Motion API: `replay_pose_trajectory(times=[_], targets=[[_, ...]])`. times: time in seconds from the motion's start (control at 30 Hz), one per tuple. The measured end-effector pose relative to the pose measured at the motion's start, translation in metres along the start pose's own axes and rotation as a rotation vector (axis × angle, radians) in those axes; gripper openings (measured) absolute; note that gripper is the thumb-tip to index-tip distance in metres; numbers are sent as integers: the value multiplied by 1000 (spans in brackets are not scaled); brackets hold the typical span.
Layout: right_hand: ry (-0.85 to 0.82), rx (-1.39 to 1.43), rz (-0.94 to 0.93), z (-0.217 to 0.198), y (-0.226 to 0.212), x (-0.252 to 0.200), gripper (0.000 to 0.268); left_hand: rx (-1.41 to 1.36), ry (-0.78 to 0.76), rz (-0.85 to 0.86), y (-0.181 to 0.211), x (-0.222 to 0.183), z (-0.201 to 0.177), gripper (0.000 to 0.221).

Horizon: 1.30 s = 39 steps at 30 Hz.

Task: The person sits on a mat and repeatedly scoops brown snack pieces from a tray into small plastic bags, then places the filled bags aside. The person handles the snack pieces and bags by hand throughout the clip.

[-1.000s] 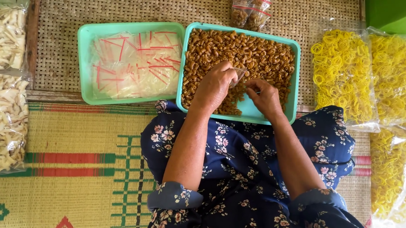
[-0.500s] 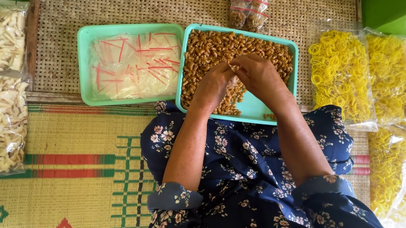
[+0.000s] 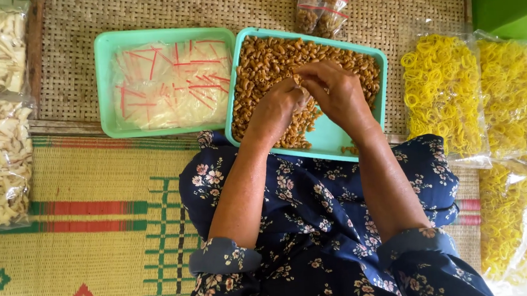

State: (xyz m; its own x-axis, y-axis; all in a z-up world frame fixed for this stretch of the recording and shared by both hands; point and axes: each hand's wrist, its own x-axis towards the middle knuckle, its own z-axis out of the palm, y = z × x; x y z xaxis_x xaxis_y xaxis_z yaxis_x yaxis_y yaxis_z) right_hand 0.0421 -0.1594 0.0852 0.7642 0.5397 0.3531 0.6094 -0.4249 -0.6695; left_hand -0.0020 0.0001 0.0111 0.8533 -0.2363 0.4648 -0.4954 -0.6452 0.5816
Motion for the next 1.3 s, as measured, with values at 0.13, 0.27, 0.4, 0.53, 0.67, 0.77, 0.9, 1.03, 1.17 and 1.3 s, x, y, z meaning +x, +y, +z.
replay_pose_trajectory(times=[0.13,0.27,0.4,0.53,0.67,0.77,0.9,1.03,1.17,1.3], targets=[[55,-25,14,6,34,-23,24,-24,-2,-42,-9,-5,11,22],[59,-122,93,6,71,-74,38,-41,12,-13,-16,-3,14,22],[-101,-148,415,27,127,-138,72,-82,36,-14,-14,-4,10,23],[-124,-144,502,43,128,-139,78,-66,26,-1,-14,-5,11,22],[-123,-93,523,63,128,-120,84,-78,-6,-34,-18,-6,14,24],[-69,-61,511,77,140,-114,81,-93,1,-25,-22,-8,19,22],[15,-40,476,83,142,-109,66,-54,11,-19,-22,-7,20,21],[31,-22,464,73,123,-104,51,-70,28,-9,-23,-7,22,22],[52,-2,481,63,106,-101,33,-81,33,-10,-22,-7,20,21],[55,-34,456,56,106,-103,23,-61,32,-7,-21,-7,20,20]])
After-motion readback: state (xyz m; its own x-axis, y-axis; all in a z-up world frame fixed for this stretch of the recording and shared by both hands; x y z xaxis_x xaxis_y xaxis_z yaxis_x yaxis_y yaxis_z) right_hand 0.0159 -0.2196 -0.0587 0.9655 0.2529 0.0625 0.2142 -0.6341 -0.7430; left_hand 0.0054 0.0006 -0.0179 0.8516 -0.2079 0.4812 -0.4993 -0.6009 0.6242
